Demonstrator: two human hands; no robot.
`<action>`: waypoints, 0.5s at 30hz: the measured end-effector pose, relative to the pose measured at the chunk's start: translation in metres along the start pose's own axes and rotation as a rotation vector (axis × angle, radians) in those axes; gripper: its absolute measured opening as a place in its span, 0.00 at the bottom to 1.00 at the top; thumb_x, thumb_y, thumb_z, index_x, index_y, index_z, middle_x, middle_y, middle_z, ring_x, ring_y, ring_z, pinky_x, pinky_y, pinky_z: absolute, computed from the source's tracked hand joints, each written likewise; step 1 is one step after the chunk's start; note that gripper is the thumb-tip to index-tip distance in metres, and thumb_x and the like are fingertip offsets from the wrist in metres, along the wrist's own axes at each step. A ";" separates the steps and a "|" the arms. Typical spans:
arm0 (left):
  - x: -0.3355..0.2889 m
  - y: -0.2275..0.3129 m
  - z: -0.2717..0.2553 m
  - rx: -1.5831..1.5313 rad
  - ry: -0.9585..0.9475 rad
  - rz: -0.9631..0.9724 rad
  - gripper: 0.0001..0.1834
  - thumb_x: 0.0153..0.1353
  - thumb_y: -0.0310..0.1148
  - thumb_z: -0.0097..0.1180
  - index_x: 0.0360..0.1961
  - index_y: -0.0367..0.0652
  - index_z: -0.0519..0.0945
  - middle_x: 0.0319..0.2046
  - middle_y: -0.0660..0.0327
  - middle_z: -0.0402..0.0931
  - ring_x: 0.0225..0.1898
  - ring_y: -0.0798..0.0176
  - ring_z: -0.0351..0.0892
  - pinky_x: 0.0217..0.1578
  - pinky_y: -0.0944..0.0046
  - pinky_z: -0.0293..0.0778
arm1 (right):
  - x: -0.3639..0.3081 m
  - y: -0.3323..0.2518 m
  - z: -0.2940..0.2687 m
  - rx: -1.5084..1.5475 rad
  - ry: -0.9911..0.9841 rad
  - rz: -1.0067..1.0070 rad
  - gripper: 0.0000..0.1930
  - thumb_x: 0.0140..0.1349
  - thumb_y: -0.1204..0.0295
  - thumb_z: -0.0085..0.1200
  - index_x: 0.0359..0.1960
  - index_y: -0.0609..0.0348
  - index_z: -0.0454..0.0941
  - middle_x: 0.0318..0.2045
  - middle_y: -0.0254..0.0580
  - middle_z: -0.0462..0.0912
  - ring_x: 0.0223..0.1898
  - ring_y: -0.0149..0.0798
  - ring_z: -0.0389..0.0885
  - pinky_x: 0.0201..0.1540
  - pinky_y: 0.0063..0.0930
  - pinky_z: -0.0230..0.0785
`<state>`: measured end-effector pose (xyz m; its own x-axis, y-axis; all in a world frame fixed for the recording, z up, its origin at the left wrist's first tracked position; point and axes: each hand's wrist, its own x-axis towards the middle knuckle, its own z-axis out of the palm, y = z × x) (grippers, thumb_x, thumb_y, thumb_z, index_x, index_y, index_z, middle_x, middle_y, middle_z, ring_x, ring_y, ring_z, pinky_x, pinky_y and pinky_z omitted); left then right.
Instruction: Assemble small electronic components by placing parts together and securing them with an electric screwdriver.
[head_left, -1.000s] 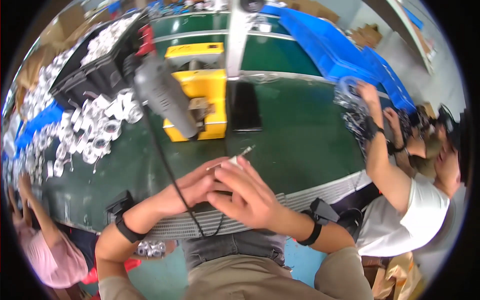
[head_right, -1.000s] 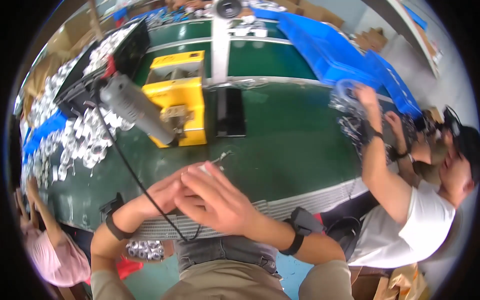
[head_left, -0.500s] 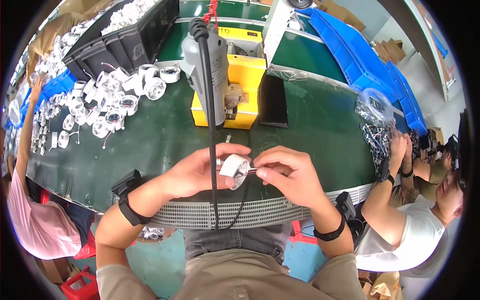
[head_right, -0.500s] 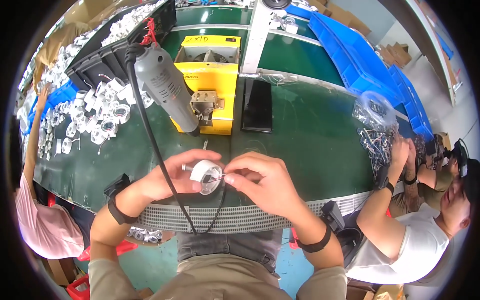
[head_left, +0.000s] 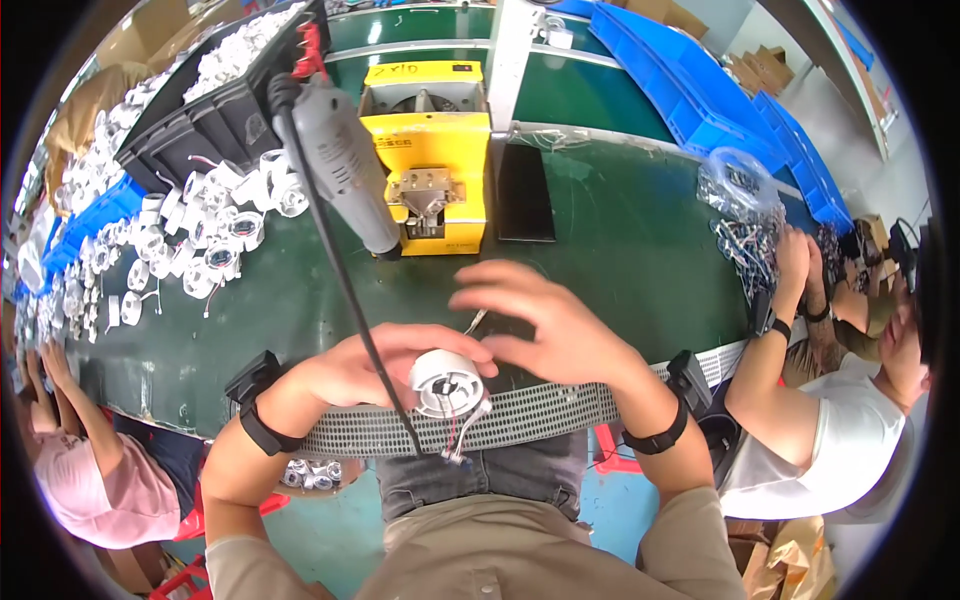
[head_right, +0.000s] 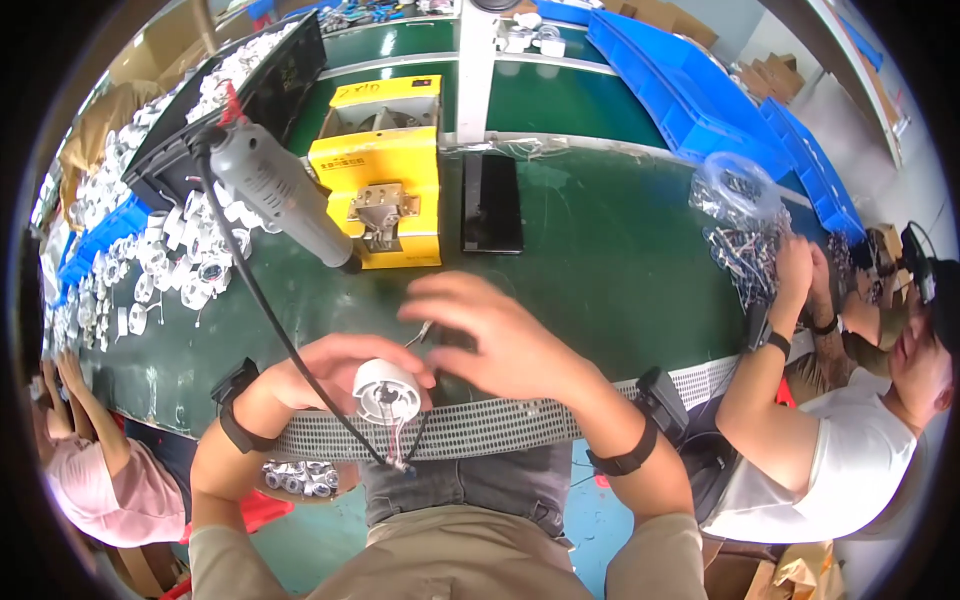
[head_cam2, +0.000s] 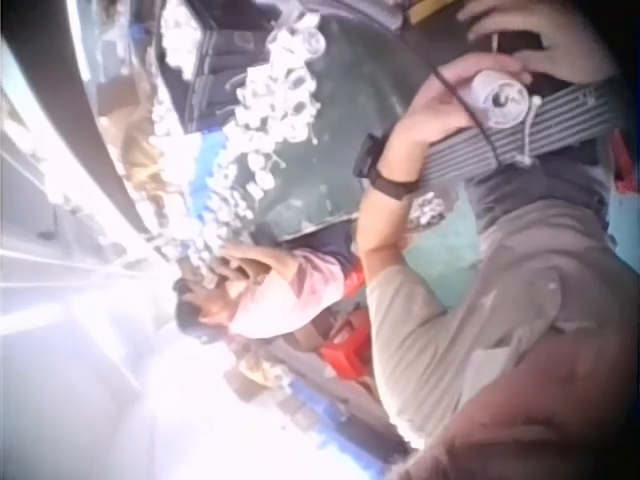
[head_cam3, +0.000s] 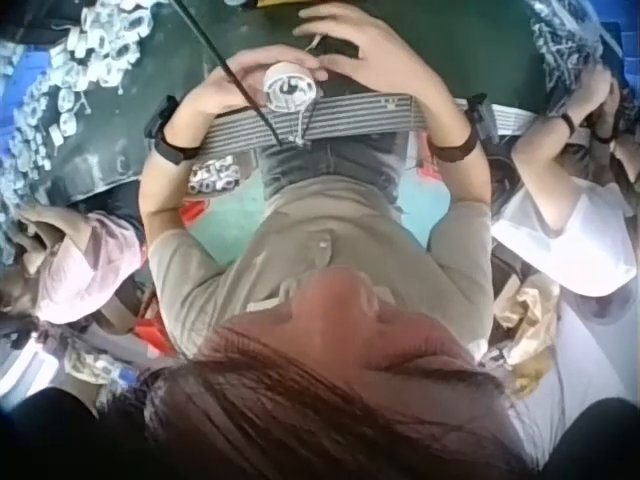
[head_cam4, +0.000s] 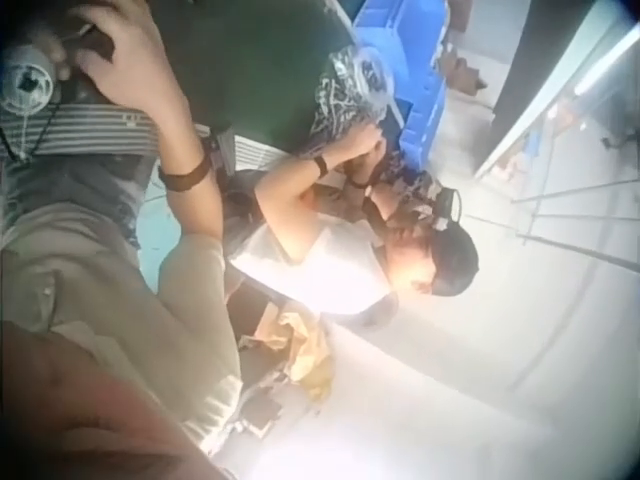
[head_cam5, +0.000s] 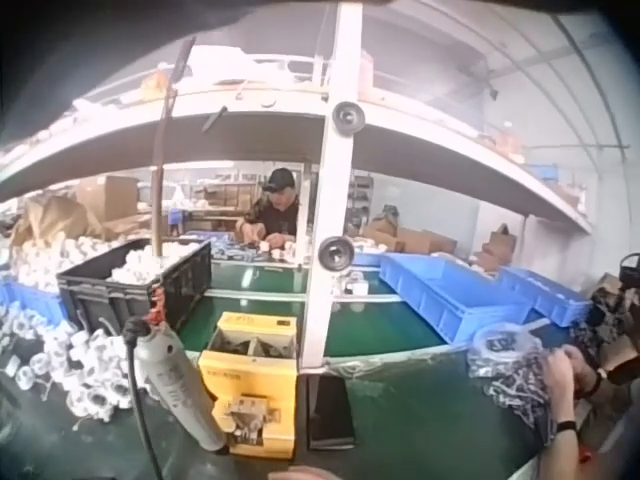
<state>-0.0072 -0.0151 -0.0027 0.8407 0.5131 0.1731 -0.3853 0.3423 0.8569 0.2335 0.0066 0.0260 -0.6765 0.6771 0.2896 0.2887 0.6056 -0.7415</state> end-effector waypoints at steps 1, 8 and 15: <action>-0.001 0.003 0.003 -0.063 -0.003 -0.012 0.38 0.54 0.36 0.64 0.61 0.28 0.64 0.57 0.41 0.68 0.58 0.44 0.71 0.59 0.47 0.67 | 0.000 -0.002 0.000 0.003 0.011 0.008 0.23 0.50 0.76 0.62 0.50 0.57 0.76 0.56 0.49 0.73 0.60 0.53 0.68 0.61 0.39 0.62; -0.004 0.010 -0.003 -0.165 0.156 -0.054 0.29 0.62 0.33 0.52 0.61 0.30 0.63 0.51 0.40 0.71 0.50 0.41 0.77 0.50 0.47 0.76 | -0.005 0.001 -0.010 0.143 -0.148 0.117 0.06 0.61 0.74 0.53 0.36 0.63 0.79 0.30 0.44 0.81 0.30 0.43 0.81 0.33 0.32 0.71; 0.009 0.015 0.006 -0.014 0.379 -0.218 0.24 0.67 0.38 0.48 0.59 0.36 0.66 0.35 0.53 0.78 0.27 0.59 0.81 0.19 0.66 0.77 | -0.020 -0.004 -0.028 0.041 -0.223 0.466 0.07 0.61 0.72 0.52 0.32 0.61 0.81 0.25 0.41 0.82 0.25 0.34 0.79 0.30 0.26 0.69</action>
<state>-0.0030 -0.0102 0.0149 0.7050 0.6794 -0.2037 -0.2217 0.4839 0.8466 0.2645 0.0023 0.0399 -0.6121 0.7625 -0.2098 0.5700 0.2415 -0.7853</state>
